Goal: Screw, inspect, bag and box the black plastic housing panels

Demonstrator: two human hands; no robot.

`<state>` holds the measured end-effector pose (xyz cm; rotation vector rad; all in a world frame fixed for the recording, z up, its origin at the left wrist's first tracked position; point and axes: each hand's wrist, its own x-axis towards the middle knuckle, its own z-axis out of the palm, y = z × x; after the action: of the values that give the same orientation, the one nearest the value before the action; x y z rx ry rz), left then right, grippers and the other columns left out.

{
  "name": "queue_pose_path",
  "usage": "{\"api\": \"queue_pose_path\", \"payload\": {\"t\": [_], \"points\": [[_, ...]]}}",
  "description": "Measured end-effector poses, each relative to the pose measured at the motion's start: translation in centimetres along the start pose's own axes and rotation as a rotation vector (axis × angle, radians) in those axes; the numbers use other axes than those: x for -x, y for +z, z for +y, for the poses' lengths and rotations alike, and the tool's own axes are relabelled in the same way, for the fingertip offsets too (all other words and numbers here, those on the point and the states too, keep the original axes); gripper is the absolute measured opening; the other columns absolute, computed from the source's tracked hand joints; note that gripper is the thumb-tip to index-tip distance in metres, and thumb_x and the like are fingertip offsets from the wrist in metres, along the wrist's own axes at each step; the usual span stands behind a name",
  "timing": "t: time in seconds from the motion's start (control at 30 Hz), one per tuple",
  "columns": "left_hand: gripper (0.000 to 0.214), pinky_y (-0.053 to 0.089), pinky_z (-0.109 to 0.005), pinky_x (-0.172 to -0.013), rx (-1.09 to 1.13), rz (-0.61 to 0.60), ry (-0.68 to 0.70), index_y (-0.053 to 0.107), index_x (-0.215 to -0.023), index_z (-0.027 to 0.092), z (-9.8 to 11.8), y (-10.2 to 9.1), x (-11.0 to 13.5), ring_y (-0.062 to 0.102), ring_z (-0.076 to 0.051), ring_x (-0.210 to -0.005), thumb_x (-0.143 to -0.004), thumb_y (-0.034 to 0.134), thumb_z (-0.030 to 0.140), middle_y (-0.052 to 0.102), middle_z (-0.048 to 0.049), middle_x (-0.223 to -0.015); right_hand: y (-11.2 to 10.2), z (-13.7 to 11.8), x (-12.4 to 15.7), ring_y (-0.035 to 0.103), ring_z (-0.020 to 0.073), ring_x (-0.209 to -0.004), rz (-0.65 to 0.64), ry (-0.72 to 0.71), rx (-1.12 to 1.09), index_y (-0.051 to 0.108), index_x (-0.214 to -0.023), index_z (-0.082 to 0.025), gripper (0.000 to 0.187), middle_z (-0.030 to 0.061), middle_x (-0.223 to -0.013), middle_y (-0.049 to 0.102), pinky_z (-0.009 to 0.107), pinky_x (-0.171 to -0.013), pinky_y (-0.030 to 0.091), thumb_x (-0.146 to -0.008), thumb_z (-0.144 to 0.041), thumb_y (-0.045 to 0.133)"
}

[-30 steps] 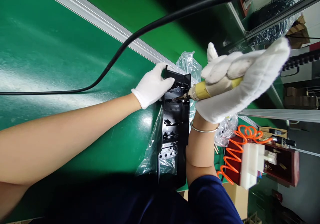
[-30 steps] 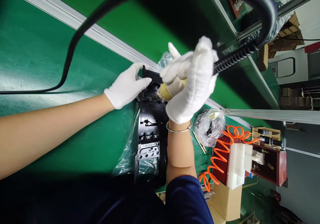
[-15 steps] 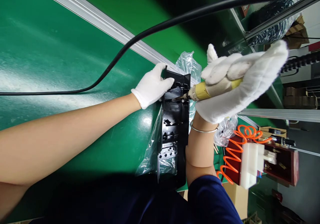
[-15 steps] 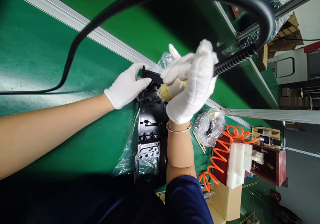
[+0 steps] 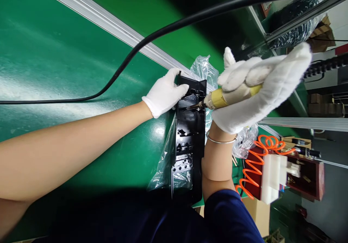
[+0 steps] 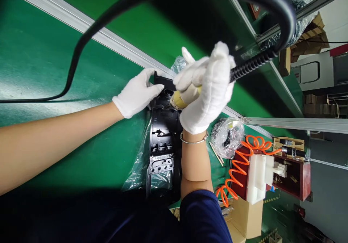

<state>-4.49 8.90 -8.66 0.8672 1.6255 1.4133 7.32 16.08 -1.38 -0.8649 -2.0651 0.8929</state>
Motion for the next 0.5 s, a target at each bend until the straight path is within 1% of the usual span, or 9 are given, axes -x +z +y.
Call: {"api": "queue_pose_path", "payload": {"t": [0.07,0.1,0.13,0.2,0.27,0.3,0.4,0.43,0.5], "points": [[0.039,0.058,-0.049,-0.089,-0.018,-0.002,-0.010,0.062,-0.119,0.018,0.0,0.0,0.0,0.070,-0.027,-0.083,-0.081,0.064,0.024,0.068,-0.0028,-0.088,-0.3,1.6,0.1,0.069,0.0324,-0.111,-0.151,-0.070,0.077,0.063,-0.100,-0.015,0.060,0.0083,-0.083,0.055,0.068,-0.103,0.051,-0.106,-0.056,0.020],[0.039,0.058,-0.049,-0.087,-0.024,-0.004,-0.014,0.062,-0.119,0.018,0.1,0.0,0.0,0.070,-0.026,-0.080,-0.081,0.064,0.024,0.068,-0.0026,-0.088,-0.5,2.3,0.2,0.068,0.0333,-0.112,-0.195,-0.125,0.123,0.063,-0.102,-0.014,0.058,0.0090,-0.086,0.056,0.068,-0.103,0.052,-0.106,-0.056,0.023],[0.039,0.058,-0.048,-0.086,-0.029,-0.006,-0.017,0.061,-0.120,0.018,0.1,0.0,0.0,0.069,-0.025,-0.079,-0.082,0.063,0.024,0.068,-0.0025,-0.087,-0.6,2.7,0.2,0.069,0.0337,-0.112,-0.216,-0.183,0.177,0.063,-0.104,-0.014,0.056,0.0092,-0.088,0.056,0.068,-0.102,0.052,-0.105,-0.056,0.027],[0.039,0.058,-0.048,-0.085,-0.036,-0.010,-0.024,0.061,-0.121,0.018,0.3,0.0,0.0,0.069,-0.025,-0.077,-0.082,0.063,0.024,0.067,-0.0022,-0.085,-0.6,2.7,0.2,0.070,0.0331,-0.109,-0.200,-0.270,0.284,0.063,-0.104,-0.015,0.053,0.0081,-0.087,0.055,0.067,-0.101,0.053,-0.105,-0.056,0.030],[0.040,0.058,-0.048,-0.085,-0.043,-0.011,-0.037,0.061,-0.122,0.018,0.3,-0.1,0.0,0.069,-0.025,-0.078,-0.083,0.064,0.024,0.066,-0.0019,-0.083,-0.4,1.6,0.2,0.071,0.0297,-0.101,-0.116,-0.295,0.319,0.062,-0.101,-0.018,0.052,0.0057,-0.082,0.052,0.063,-0.100,0.055,-0.106,-0.055,0.027],[0.041,0.058,-0.048,-0.085,-0.045,-0.009,-0.042,0.061,-0.122,0.018,0.3,-0.1,0.0,0.069,-0.025,-0.078,-0.083,0.064,0.024,0.065,-0.0017,-0.082,-0.2,0.8,0.2,0.072,0.0272,-0.095,-0.049,-0.289,0.296,0.061,-0.098,-0.020,0.052,0.0042,-0.079,0.050,0.061,-0.100,0.056,-0.106,-0.054,0.022],[0.041,0.058,-0.046,-0.082,-0.042,-0.005,-0.053,0.061,-0.123,0.018,0.3,-0.1,0.0,0.068,-0.024,-0.076,-0.082,0.065,0.024,0.064,-0.0012,-0.080,0.3,-2.1,0.0,0.067,0.0201,-0.070,0.176,-0.258,0.138,0.054,-0.089,-0.025,0.054,-0.0009,-0.067,0.040,0.054,-0.092,0.059,-0.108,-0.048,0.009],[0.041,0.058,-0.044,-0.081,-0.046,-0.004,-0.056,0.061,-0.122,0.018,0.3,-0.1,0.0,0.067,-0.023,-0.075,-0.082,0.065,0.025,0.064,-0.0012,-0.081,0.5,-2.9,0.0,0.065,0.0186,-0.064,0.227,-0.250,0.113,0.052,-0.087,-0.026,0.053,-0.0022,-0.065,0.037,0.051,-0.090,0.060,-0.108,-0.047,0.008],[0.040,0.057,-0.041,-0.077,-0.070,-0.001,-0.058,0.061,-0.122,0.018,0.3,-0.1,0.0,0.066,-0.022,-0.072,-0.083,0.064,0.026,0.065,-0.0013,-0.081,0.7,-3.8,0.0,0.061,0.0168,-0.058,0.278,-0.220,0.143,0.049,-0.087,-0.027,0.051,-0.0037,-0.063,0.033,0.047,-0.087,0.060,-0.108,-0.048,0.007]]}}
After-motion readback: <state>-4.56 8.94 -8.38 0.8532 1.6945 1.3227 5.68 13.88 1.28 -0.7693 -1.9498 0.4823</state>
